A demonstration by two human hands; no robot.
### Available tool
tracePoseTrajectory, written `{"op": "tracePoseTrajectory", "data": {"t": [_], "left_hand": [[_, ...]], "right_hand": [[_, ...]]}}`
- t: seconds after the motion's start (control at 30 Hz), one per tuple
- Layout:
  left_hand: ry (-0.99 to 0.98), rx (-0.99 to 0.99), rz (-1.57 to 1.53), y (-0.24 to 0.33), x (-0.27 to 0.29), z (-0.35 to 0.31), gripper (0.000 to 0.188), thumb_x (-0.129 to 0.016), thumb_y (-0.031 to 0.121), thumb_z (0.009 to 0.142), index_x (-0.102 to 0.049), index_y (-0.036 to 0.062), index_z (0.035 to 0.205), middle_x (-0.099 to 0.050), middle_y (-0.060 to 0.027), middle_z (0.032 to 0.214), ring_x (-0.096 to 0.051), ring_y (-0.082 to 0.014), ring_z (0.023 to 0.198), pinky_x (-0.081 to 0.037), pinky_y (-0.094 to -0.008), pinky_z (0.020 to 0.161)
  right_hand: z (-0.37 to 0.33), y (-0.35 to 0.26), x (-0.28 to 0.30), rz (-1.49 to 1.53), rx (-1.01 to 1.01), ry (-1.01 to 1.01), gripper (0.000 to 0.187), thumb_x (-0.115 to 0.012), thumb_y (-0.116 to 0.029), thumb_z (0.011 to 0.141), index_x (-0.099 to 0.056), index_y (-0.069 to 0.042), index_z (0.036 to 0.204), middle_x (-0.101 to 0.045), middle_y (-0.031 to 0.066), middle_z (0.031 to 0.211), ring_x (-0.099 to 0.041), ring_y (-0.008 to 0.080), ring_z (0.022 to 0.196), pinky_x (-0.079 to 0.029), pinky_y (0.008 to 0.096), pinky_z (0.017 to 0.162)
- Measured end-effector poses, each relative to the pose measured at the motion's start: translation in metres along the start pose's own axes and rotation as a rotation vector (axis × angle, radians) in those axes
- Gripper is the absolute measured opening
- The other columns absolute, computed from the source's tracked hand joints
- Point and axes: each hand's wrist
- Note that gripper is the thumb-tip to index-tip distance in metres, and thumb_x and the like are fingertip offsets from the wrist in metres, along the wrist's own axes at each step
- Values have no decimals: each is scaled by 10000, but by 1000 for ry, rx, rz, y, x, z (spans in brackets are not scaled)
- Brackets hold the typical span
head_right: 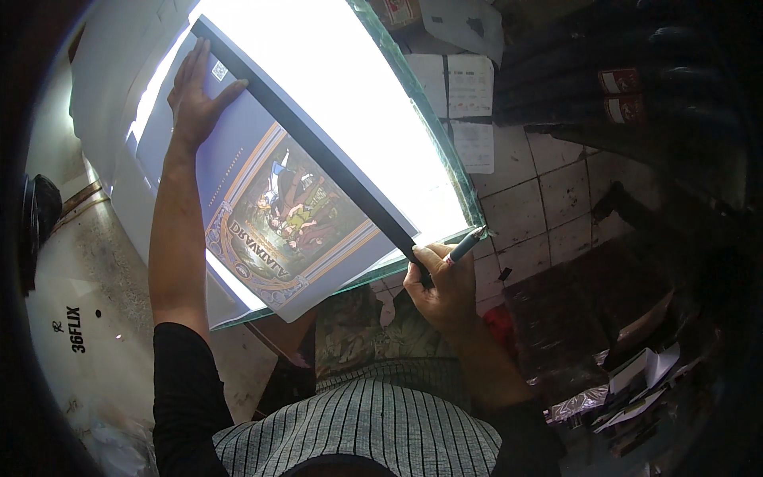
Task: The person marks a printed sheet with a pen using a ruler on a light table. They reposition the sheet and turn the table lights on and off between making marks.
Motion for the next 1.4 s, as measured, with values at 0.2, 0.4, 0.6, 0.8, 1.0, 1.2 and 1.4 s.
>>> {"op": "tracePoseTrajectory", "data": {"t": [0.2, 0.4, 0.6, 0.8, 1.0, 1.2, 1.4], "left_hand": [[38, -48, 6, -2, -1, 1, 1005, -710, 649, 800, -350, 109, 1568, -332, -124, 1630, -231, -332, 1526, -145, -526, 1229], [17, -22, 13, 0, -1, 0, 998, -715, 640, 800, -359, 108, 1565, -337, -119, 1630, -241, -332, 1523, -158, -524, 1228], [10, -13, 17, 2, 0, -1, 1004, -727, 631, 794, -355, 109, 1567, -345, -115, 1627, -237, -330, 1524, -156, -523, 1226], [11, -16, 21, 0, 0, 0, 1009, -736, 625, 791, -352, 110, 1568, -349, -117, 1624, -244, -332, 1521, -151, -532, 1222], [-34, 21, 18, 12, 7, 2, 1024, -742, 635, 781, -353, 107, 1567, -351, -130, 1621, -254, -339, 1515, -169, -536, 1213], [-110, 69, 18, 26, 17, 3, 1041, -737, 673, 770, -381, 73, 1543, -391, -174, 1587, -317, -359, 1486, -212, -533, 1205], [85, -56, -54, 5, 3, 2, 1075, -757, 715, 725, -429, 46, 1501, -434, -188, 1552, -366, -372, 1461, -278, -519, 1178]], "right_hand": [[1, -2, -2, 25, -37, 17, 496, -770, 44, 744, -583, -54, 1192, -618, 123, 1059, -590, 311, 951, -501, 429, 828], [-1, -2, -1, 22, -55, 1, 514, -773, 46, 738, -569, -51, 1200, -601, 136, 1094, -583, 308, 987, -504, 421, 842], [2, -4, -3, 47, -77, 36, 493, -765, 43, 736, -595, -58, 1188, -638, 126, 1036, -590, 329, 931, -501, 435, 806], [3, -6, -2, 39, -87, 31, 495, -766, 45, 732, -596, -60, 1184, -637, 128, 1031, -593, 330, 928, -502, 434, 808], [2, -6, 0, 31, -102, 16, 512, -767, 50, 721, -592, -62, 1189, -639, 123, 1033, -596, 325, 933, -502, 439, 808], [2, -5, -4, 22, -101, 0, 525, -766, 55, 717, -584, -62, 1195, -635, 132, 1030, -601, 326, 902, -499, 436, 809], [3, -3, 0, -43, 1, -35, 499, -726, 49, 737, -546, -53, 1191, -589, 150, 1034, -608, 310, 885, -521, 405, 787]]}}
Point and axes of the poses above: each hand's wrist, its own z-axis towards the middle knuckle, its own x-axis out of the back of the hand, y = z × x
